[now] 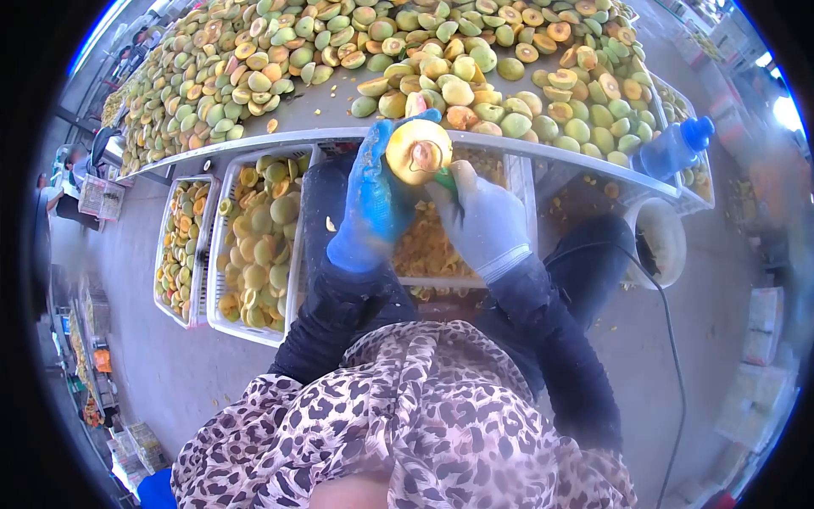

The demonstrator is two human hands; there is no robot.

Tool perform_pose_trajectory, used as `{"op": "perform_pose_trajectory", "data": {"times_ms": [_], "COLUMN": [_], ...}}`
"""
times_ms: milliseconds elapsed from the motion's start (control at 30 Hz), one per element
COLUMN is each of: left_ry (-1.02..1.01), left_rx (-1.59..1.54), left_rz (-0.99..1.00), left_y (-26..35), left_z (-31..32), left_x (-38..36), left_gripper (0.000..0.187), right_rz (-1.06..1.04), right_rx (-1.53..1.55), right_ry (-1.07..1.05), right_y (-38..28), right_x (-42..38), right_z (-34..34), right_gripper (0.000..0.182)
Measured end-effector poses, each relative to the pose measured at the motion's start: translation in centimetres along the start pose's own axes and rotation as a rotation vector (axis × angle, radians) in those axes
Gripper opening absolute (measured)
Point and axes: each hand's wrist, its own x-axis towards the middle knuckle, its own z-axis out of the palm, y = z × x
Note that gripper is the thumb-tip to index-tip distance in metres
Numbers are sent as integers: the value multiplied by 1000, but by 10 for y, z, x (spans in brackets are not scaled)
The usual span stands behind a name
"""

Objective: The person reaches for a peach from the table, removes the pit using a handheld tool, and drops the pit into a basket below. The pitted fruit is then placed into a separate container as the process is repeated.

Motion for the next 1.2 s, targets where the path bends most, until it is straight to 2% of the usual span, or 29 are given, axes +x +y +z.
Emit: {"op": "perform_pose_trajectory", "data": {"times_ms": [33,67,133,167,233,367,433,467,533,567,633,667,700,767,833,900,933,967,1033,1067,1100,1167,1200], "left_ry": [-94,-95,-3,0,106,111,-48,-47,-169,-168,-64,107,110,-57,-114,56,106,111,-2,36,35,-68,-66], "left_rx": [396,398,191,193,436,649,961,963,523,520,242,363,365,67,-29,-80,-209,-208,68,258,259,597,597], "left_rz": [204,204,43,43,313,394,468,467,-45,-46,26,159,161,258,192,50,-25,-22,-65,8,7,258,256], "left_y": [2,-2,-14,-22,-35,-20,-13,-7,-1,-2,-4,-23,-19,-9,-16,-13,-12,-8,-1,-6,-9,-11,-9], "left_z": [4,2,-10,-16,-23,-11,-26,-30,-34,-28,-14,-21,-8,14,-2,-3,-9,-12,-17,-21,-23,-20,-18], "left_x": [-5,-6,-10,-13,-15,-19,-14,-7,0,-2,-3,2,-6,-26,-28,-33,-31,-33,-37,-34,-36,-39,-39], "left_gripper": [34,34,48,48,45,40,34,34,53,53,64,59,59,57,55,52,50,50,50,52,52,55,55], "right_rz": [-12,-12,-19,-20,-13,81,91,92,7,8,-94,-38,-41,144,150,162,56,-51,-109,-166,-165,-187,-187], "right_rx": [-8,-6,67,70,38,250,45,48,32,30,106,141,144,350,333,308,136,-33,-59,-90,-89,-140,-139], "right_ry": [10,11,17,16,33,21,-116,-116,-207,-209,-91,-94,-96,-88,-110,-135,-120,-104,-113,-121,-121,-173,-175], "right_y": [0,-1,-8,-12,-20,-26,-27,-25,-19,-17,-13,-11,-10,-8,-2,3,3,2,-2,-3,-3,-4,-4], "right_x": [-2,-5,-10,-12,-14,-16,-17,-14,-14,-15,-12,-14,-14,-13,-16,-24,-25,-25,-24,-24,-23,-23,-23], "right_z": [1,1,2,2,2,8,3,-1,-10,-10,-7,-2,1,6,7,4,0,-2,-5,-6,-6,-6,-5], "right_gripper": [24,24,26,26,28,29,31,31,32,32,32,31,31,30,30,30,30,30,31,32,32,33,33]}}
